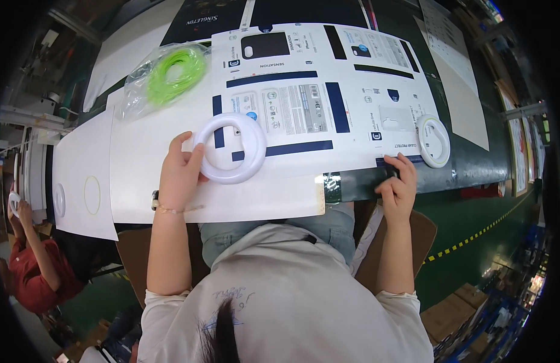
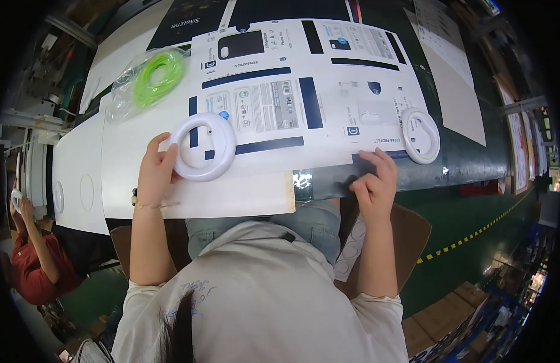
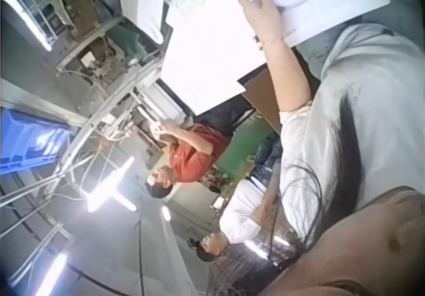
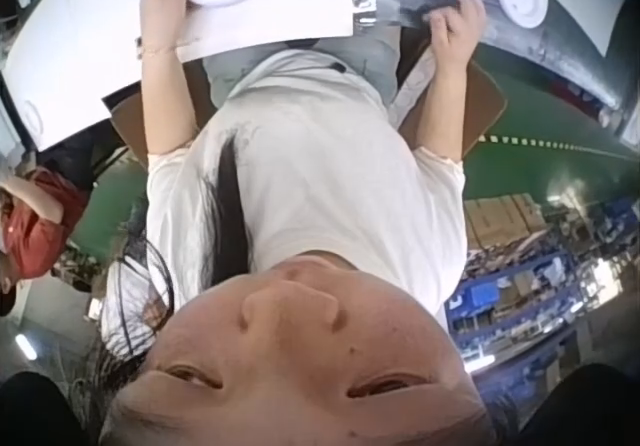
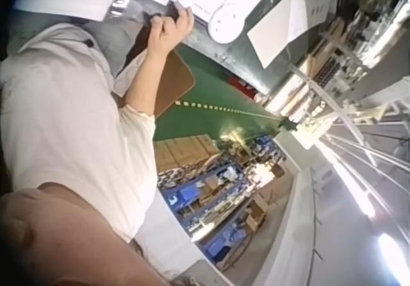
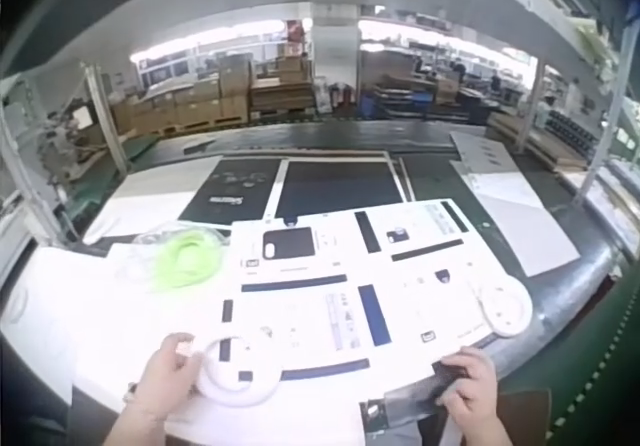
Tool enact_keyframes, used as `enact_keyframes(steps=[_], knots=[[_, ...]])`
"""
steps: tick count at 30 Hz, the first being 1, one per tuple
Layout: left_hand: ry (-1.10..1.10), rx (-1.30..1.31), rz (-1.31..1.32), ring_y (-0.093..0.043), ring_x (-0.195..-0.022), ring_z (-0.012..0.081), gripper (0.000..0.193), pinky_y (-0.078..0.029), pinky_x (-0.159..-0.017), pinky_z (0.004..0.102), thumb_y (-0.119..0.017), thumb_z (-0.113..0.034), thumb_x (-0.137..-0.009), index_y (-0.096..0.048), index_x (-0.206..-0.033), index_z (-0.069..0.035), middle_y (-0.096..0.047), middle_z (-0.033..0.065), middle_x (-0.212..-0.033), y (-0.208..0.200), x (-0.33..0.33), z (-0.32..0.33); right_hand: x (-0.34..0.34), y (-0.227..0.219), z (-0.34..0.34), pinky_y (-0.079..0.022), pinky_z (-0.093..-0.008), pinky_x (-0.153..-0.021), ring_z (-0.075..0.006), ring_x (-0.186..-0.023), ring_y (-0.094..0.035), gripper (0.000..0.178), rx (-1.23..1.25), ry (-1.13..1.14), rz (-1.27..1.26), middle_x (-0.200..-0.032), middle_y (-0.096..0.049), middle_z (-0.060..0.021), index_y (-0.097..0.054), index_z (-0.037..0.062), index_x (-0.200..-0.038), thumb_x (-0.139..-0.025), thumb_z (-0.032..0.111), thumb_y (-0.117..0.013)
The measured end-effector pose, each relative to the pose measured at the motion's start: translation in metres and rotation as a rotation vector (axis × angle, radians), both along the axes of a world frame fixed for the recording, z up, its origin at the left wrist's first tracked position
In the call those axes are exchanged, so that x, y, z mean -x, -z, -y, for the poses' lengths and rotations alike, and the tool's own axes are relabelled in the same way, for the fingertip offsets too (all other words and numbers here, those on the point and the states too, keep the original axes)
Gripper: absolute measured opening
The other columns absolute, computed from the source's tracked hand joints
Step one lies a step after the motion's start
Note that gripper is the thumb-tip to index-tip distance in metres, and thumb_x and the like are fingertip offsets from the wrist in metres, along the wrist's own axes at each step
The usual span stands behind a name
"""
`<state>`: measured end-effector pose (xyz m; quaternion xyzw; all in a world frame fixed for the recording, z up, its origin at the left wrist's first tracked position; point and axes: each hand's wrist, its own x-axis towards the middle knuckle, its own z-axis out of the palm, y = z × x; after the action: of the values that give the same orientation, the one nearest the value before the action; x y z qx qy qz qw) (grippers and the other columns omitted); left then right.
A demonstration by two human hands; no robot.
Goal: Cleaning, inspecting, and assembling circular plastic rings and packing them into a cardboard box.
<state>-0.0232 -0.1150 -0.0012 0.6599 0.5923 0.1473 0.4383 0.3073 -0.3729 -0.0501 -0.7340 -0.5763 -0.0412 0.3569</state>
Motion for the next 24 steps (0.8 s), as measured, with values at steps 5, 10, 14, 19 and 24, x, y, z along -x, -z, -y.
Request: enact_keyframes(steps=[5,10,14,19,24], knots=[[-0.06,0.29,0.274,-0.064,-0.059,0.0115,0.035,-0.049,-0.05,0.0216,-0.048,-0.019,-0.099,-0.052,-0.128,0.0,-0.066,0.0063,-0.078,-0.008,0.017,0.0,0.012,-0.003,-0.011,-0.035,-0.041,-0.105,-0.032,-0.124,-0.048,0.015,-0.053,0.111,-0.016,-0.124,-0.06,-0.0141,-0.07,0.0041,-0.074,-0.079,0.003,-0.055],[-0.035,0.399,0.339,-0.065,-0.061,0.0105,0.032,-0.053,-0.056,0.02,-0.05,-0.023,-0.099,-0.058,-0.119,0.0,-0.067,0.0044,-0.082,-0.006,0.026,0.005,0.008,-0.005,-0.008,-0.041,-0.0378,-0.096,-0.0311,-0.111,-0.056,0.021,-0.033,-0.032,0.029,-0.099,-0.068,-0.0124,-0.07,0.004,-0.076,-0.077,-0.004,-0.051],[-0.06,0.465,0.446,-0.067,-0.065,0.0116,0.03,-0.054,-0.06,0.0204,-0.051,-0.023,-0.099,-0.057,-0.117,0.0,-0.067,0.0057,-0.083,-0.005,0.026,0.007,0.007,0.012,-0.001,-0.045,-0.0369,-0.088,-0.03,-0.097,-0.061,0.018,-0.1,-0.117,-0.293,-0.089,-0.067,-0.011,-0.066,0.0022,-0.073,-0.078,-0.002,-0.05],[-0.168,0.367,0.466,-0.069,-0.07,0.0147,0.034,-0.057,-0.064,0.0232,-0.051,-0.02,-0.099,-0.048,-0.125,0.002,-0.067,0.0086,-0.086,0.0,0.023,0.014,0.018,0.0,-0.015,-0.045,-0.0356,-0.085,-0.0294,-0.094,-0.061,0.018,-0.146,-0.102,-0.37,-0.09,-0.066,-0.0115,-0.061,0.001,-0.069,-0.083,0.008,-0.052],[-0.175,0.339,0.441,-0.066,-0.065,0.0137,0.034,-0.053,-0.058,0.0228,-0.052,-0.02,-0.099,-0.047,-0.124,0.002,-0.067,0.0074,-0.081,0.0,0.04,0.022,0.031,-0.015,-0.031,-0.043,-0.0348,-0.089,-0.0299,-0.104,-0.057,0.015,-0.064,-0.06,-0.051,-0.096,-0.067,-0.0149,-0.06,0.0027,-0.071,-0.083,0.008,-0.053]])
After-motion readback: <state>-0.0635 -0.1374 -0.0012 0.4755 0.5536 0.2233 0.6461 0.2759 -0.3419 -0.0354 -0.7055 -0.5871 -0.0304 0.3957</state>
